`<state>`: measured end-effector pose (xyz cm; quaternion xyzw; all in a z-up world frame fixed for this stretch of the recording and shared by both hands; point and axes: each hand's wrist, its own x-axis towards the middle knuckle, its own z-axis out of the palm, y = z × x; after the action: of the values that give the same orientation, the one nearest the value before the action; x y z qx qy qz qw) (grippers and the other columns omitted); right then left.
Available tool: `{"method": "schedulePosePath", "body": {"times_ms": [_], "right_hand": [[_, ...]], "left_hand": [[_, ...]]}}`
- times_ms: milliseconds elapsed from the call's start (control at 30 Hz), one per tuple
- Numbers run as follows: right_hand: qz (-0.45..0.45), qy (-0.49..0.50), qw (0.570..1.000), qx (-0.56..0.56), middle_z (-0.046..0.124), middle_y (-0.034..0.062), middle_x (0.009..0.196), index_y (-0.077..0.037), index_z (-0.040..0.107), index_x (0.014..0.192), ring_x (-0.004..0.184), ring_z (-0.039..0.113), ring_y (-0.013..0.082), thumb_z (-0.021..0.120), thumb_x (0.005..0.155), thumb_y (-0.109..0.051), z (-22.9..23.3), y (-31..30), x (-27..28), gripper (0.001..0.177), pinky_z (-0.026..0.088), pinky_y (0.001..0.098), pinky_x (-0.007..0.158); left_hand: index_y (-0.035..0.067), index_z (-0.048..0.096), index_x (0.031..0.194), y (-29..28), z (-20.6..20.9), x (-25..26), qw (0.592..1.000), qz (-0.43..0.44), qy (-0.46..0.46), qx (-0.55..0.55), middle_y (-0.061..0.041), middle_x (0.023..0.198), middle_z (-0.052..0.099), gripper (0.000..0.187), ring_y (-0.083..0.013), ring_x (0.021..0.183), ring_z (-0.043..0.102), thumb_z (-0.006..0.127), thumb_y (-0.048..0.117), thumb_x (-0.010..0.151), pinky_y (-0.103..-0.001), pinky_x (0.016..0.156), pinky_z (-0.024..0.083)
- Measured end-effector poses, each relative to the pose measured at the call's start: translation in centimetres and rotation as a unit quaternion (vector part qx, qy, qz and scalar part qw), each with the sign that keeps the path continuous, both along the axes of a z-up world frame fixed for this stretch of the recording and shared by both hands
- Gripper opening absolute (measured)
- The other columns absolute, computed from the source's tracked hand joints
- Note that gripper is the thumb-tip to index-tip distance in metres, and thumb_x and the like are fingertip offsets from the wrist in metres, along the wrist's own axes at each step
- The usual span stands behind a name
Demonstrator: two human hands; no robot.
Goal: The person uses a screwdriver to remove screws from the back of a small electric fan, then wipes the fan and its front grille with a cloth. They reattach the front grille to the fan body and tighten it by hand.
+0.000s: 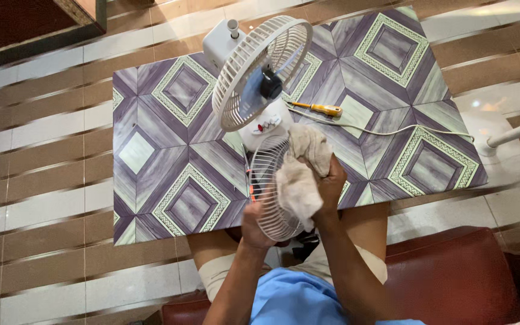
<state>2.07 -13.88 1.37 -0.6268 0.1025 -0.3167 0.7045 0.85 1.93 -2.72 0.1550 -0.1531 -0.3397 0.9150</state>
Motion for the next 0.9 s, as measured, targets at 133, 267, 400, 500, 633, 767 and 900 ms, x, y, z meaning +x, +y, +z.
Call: {"method": "schedulePosePath", "body": {"times_ms": [133, 267, 400, 500, 633, 767, 900], "right_hand": [[-0.078, 0.022, 0.994, 0.072, 0.069, 0.0081, 0.098, 0.001, 0.069, 0.11, 0.084, 0.065, 0.0157, 0.076, 0.102, -0.016, -1.2, -2.2, 1.1, 0.019, 0.054, 0.0313, 0.074], [-0.163, 0.081, 0.975, 0.125, 0.067, 0.0068, 0.102, -0.004, 0.068, 0.113, 0.085, 0.069, 0.0173, 0.073, 0.099, -0.024, -1.0, -7.4, 3.9, 0.025, 0.061, 0.0368, 0.075], [-0.332, 0.191, 0.866, -0.32, 0.066, 0.0175, 0.113, 0.001, 0.065, 0.125, 0.093, 0.069, 0.0264, 0.079, 0.082, -0.032, -0.2, -11.0, 4.4, 0.057, 0.062, 0.0429, 0.079], [-0.245, 0.235, 0.884, -0.322, 0.066, 0.0163, 0.118, -0.001, 0.065, 0.128, 0.1, 0.066, 0.025, 0.069, 0.094, -0.025, -0.3, -9.3, 2.2, 0.041, 0.059, 0.0424, 0.083], [0.085, 0.122, 0.989, 0.006, 0.07, 0.012, 0.115, 0.0, 0.066, 0.129, 0.102, 0.066, 0.02, 0.057, 0.106, -0.027, 0.9, -5.7, -1.3, 0.037, 0.056, 0.0348, 0.091], [0.104, 0.013, 0.995, 0.002, 0.066, 0.0123, 0.124, 0.002, 0.06, 0.136, 0.111, 0.062, 0.0188, 0.068, 0.1, -0.021, 3.3, -4.3, -1.8, 0.043, 0.052, 0.0326, 0.098], [0.069, -0.1, 0.993, 0.0, 0.06, 0.0148, 0.138, 0.003, 0.051, 0.14, 0.132, 0.057, 0.0222, 0.07, 0.101, -0.019, 5.2, -5.1, 0.1, 0.048, 0.047, 0.0356, 0.114]], "left_hand": [[0.0, 0.026, 0.164, 0.9, 2.2, 0.0, 0.992, 0.034, 0.11, -0.059, -0.024, 0.15, 0.047, 0.107, -0.0343, 0.134, 0.055, 0.073, 0.056, 0.086, -0.046, 0.117, 0.045], [0.002, 0.027, 0.161, 2.1, 3.4, -0.3, 0.983, 0.042, 0.15, -0.094, -0.026, 0.148, 0.048, 0.11, -0.0378, 0.132, 0.055, 0.075, 0.06, 0.081, -0.05, 0.114, 0.047], [0.001, 0.027, 0.162, 2.3, 3.4, 0.1, 0.986, 0.025, 0.119, -0.113, -0.026, 0.152, 0.046, 0.111, -0.0376, 0.135, 0.053, 0.074, 0.059, 0.081, -0.049, 0.114, 0.048], [0.0, 0.026, 0.165, 2.1, 2.6, 0.2, 0.986, 0.01, 0.108, -0.13, -0.028, 0.153, 0.045, 0.111, -0.0383, 0.136, 0.053, 0.074, 0.059, 0.084, -0.05, 0.115, 0.048], [0.001, 0.029, 0.161, 2.0, 1.8, 0.8, 0.987, 0.03, 0.108, -0.114, -0.024, 0.153, 0.046, 0.107, -0.0371, 0.134, 0.055, 0.076, 0.056, 0.082, -0.05, 0.114, 0.048], [-0.003, 0.039, 0.155, 2.0, 2.7, 2.4, 0.995, 0.024, 0.011, -0.093, -0.025, 0.147, 0.053, 0.084, -0.0342, 0.132, 0.058, 0.078, 0.036, 0.092, -0.049, 0.115, 0.05], [-0.005, 0.046, 0.146, 1.3, 6.0, 2.8, 0.915, 0.317, -0.159, 0.191, -0.024, 0.135, 0.059, 0.059, -0.0332, 0.123, 0.062, 0.077, 0.011, 0.098, -0.048, 0.107, 0.054]]}}
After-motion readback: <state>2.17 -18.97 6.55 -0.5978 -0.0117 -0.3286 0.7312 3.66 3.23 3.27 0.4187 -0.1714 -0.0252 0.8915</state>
